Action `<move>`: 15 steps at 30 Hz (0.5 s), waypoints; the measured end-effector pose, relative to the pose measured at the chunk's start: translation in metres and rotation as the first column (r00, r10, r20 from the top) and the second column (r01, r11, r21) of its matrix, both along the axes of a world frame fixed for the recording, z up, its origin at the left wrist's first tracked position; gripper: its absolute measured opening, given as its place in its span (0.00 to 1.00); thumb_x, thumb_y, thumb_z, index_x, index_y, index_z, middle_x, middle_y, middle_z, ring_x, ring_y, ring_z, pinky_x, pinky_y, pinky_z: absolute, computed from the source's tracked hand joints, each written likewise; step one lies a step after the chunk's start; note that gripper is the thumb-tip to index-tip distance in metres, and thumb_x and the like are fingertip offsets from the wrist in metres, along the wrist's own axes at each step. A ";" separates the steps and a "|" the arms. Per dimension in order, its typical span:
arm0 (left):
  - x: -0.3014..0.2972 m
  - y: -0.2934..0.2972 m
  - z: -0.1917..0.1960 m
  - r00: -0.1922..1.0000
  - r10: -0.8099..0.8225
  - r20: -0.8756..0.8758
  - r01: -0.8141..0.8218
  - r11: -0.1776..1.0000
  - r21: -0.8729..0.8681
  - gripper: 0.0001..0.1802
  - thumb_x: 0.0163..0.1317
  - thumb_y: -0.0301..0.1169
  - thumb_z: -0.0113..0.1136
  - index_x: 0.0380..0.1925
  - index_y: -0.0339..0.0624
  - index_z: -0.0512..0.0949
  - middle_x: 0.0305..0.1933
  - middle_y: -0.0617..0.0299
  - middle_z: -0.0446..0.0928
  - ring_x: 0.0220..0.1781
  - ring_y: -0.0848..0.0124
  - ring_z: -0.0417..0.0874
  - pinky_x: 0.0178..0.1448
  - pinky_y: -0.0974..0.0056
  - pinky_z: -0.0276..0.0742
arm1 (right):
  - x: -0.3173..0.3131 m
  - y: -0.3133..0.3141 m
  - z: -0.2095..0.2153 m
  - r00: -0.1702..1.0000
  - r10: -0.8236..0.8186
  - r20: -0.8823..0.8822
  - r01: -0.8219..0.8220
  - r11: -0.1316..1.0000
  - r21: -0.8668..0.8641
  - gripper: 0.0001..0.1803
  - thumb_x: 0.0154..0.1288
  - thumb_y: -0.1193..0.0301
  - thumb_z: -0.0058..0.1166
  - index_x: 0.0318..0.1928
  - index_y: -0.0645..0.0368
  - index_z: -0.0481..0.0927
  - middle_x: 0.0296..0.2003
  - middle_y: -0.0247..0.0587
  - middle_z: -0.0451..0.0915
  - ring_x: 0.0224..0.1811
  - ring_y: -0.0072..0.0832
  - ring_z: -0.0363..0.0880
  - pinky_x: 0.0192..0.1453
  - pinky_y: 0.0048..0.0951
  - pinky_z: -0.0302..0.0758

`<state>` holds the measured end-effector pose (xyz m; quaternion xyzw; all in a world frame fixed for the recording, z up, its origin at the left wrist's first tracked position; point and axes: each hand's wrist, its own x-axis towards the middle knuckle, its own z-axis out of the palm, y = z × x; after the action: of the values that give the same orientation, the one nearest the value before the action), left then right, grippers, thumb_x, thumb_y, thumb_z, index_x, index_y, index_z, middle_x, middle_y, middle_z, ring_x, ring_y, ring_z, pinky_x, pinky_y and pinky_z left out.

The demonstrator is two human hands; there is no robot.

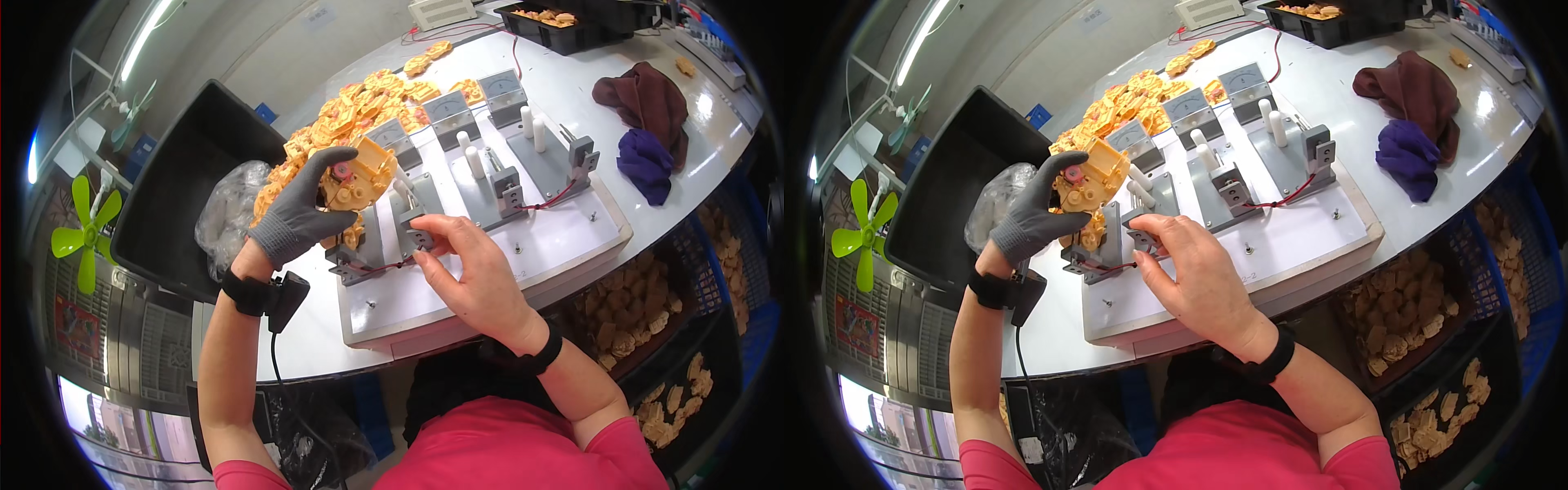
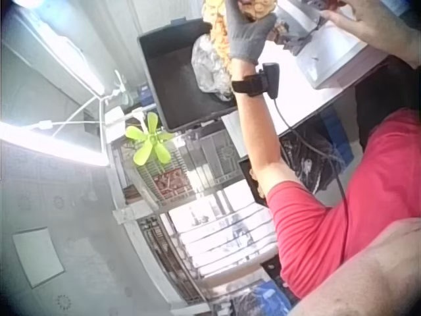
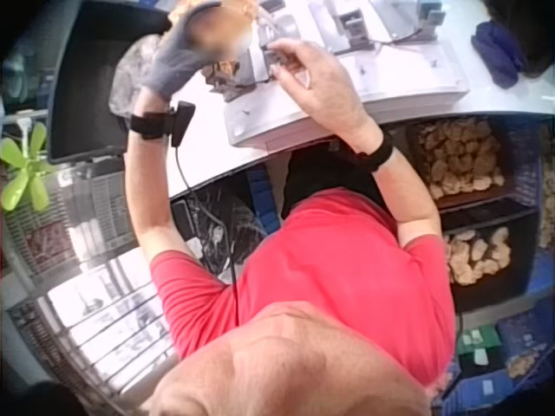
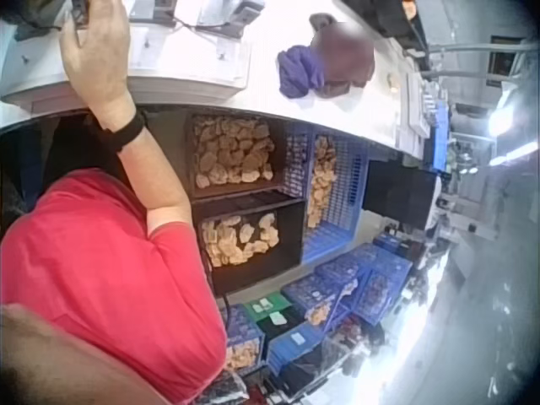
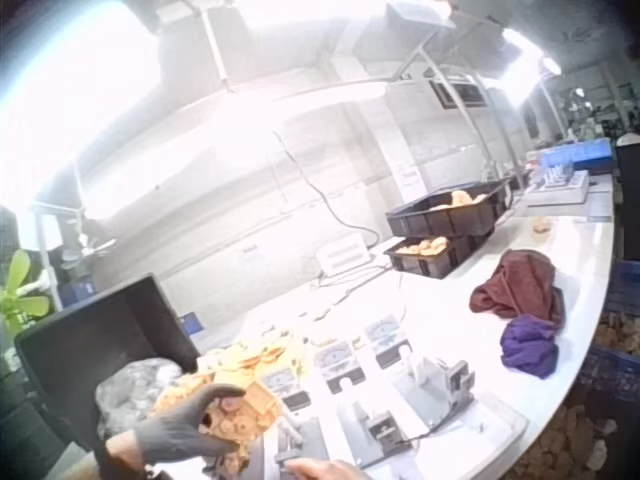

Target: The person places yellow plastic components onto a white testing board with metal fixtures and wires. They secure the components and adjust the setup, repeating the process for multiple units. The person wears a glove on their left hand while handling the parts.

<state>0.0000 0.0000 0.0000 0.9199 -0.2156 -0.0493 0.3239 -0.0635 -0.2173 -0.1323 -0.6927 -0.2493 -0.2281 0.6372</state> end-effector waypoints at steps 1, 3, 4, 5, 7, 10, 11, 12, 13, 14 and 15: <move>-0.001 0.000 0.000 1.000 -0.005 0.011 0.005 1.000 0.000 0.37 0.55 0.20 0.66 0.66 0.51 0.67 0.59 0.59 0.70 0.61 0.68 0.75 0.64 0.66 0.74 | 0.000 0.000 0.000 1.000 0.000 0.002 0.000 1.000 0.000 0.18 0.65 0.74 0.58 0.56 0.59 0.76 0.39 0.43 0.78 0.40 0.35 0.79 0.49 0.37 0.76; -0.003 -0.001 0.002 0.999 -0.011 0.043 0.011 1.000 0.017 0.38 0.55 0.20 0.66 0.66 0.51 0.67 0.59 0.59 0.70 0.60 0.68 0.75 0.64 0.65 0.74 | 0.000 0.000 0.001 1.000 -0.003 0.007 0.003 1.000 0.003 0.18 0.65 0.74 0.58 0.55 0.59 0.76 0.39 0.43 0.78 0.40 0.35 0.79 0.49 0.37 0.76; -0.004 -0.001 0.004 0.998 -0.013 0.063 0.011 0.999 0.033 0.38 0.54 0.20 0.66 0.66 0.51 0.67 0.59 0.59 0.71 0.60 0.68 0.75 0.64 0.65 0.74 | 0.000 0.001 0.001 1.000 -0.005 0.011 0.005 1.000 0.006 0.18 0.65 0.74 0.58 0.55 0.59 0.76 0.39 0.43 0.78 0.40 0.35 0.79 0.48 0.37 0.76; -0.005 -0.001 0.005 0.996 -0.016 0.083 0.012 0.999 0.049 0.38 0.54 0.19 0.66 0.66 0.52 0.67 0.58 0.59 0.71 0.59 0.68 0.75 0.63 0.65 0.75 | 0.001 0.001 0.001 1.000 -0.008 0.014 0.008 1.000 0.008 0.18 0.65 0.74 0.58 0.55 0.59 0.76 0.39 0.43 0.78 0.40 0.36 0.79 0.48 0.37 0.76; -0.005 0.003 0.004 0.986 -0.047 0.162 0.033 0.996 0.084 0.37 0.54 0.19 0.66 0.66 0.52 0.67 0.58 0.59 0.71 0.59 0.68 0.76 0.63 0.64 0.75 | 0.000 0.001 0.001 1.000 -0.004 0.005 0.004 1.000 0.005 0.18 0.65 0.74 0.58 0.55 0.59 0.75 0.39 0.43 0.78 0.40 0.36 0.79 0.48 0.37 0.76; -0.006 0.006 0.001 0.985 -0.031 0.168 0.024 0.999 0.039 0.37 0.55 0.19 0.67 0.65 0.52 0.68 0.58 0.59 0.72 0.59 0.67 0.76 0.63 0.64 0.75 | 0.000 0.001 0.001 1.000 -0.001 -0.002 0.001 1.000 0.007 0.18 0.65 0.74 0.58 0.55 0.59 0.76 0.39 0.43 0.78 0.40 0.35 0.79 0.49 0.37 0.76; -0.006 0.007 0.000 0.989 -0.015 0.150 0.014 1.000 0.008 0.37 0.55 0.19 0.67 0.65 0.53 0.68 0.58 0.59 0.72 0.59 0.67 0.76 0.63 0.64 0.75 | 0.000 0.001 0.001 1.000 -0.001 -0.003 0.001 1.000 0.009 0.18 0.65 0.74 0.58 0.55 0.59 0.76 0.39 0.43 0.78 0.40 0.35 0.79 0.49 0.36 0.76; -0.006 0.007 0.000 0.985 -0.021 0.170 0.018 1.000 0.018 0.37 0.55 0.20 0.67 0.65 0.53 0.68 0.58 0.59 0.72 0.59 0.67 0.76 0.63 0.64 0.75 | 0.000 0.001 0.001 1.000 0.002 -0.001 -0.002 1.000 0.016 0.18 0.65 0.75 0.58 0.55 0.60 0.76 0.39 0.43 0.78 0.40 0.35 0.79 0.49 0.36 0.76; -0.006 0.008 0.000 0.982 -0.026 0.189 0.021 0.999 0.027 0.37 0.55 0.20 0.68 0.65 0.53 0.68 0.58 0.59 0.72 0.59 0.67 0.76 0.63 0.64 0.75 | 0.000 0.001 0.001 1.000 0.004 0.001 -0.004 1.000 0.024 0.17 0.65 0.75 0.59 0.55 0.60 0.76 0.39 0.43 0.78 0.40 0.35 0.79 0.49 0.36 0.76; -0.006 0.009 0.000 0.978 -0.032 0.208 0.025 0.999 0.037 0.37 0.55 0.20 0.68 0.65 0.53 0.68 0.58 0.59 0.72 0.59 0.67 0.76 0.63 0.64 0.75 | 0.000 0.002 0.000 1.000 0.006 0.003 -0.006 0.999 0.031 0.17 0.65 0.75 0.59 0.54 0.60 0.76 0.39 0.43 0.78 0.40 0.35 0.79 0.49 0.36 0.76; -0.006 0.009 0.000 0.977 -0.032 0.213 0.025 0.999 0.040 0.37 0.55 0.20 0.68 0.65 0.53 0.68 0.58 0.59 0.72 0.59 0.67 0.76 0.63 0.64 0.75 | -0.001 0.001 0.001 1.000 0.006 0.001 -0.006 1.000 0.031 0.17 0.65 0.75 0.59 0.54 0.60 0.76 0.39 0.43 0.79 0.40 0.35 0.79 0.49 0.36 0.76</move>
<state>-0.0064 0.0087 -0.0005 0.9225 -0.2614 0.0411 0.2811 -0.0640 -0.2162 -0.1316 -0.6819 -0.2481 -0.2304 0.6483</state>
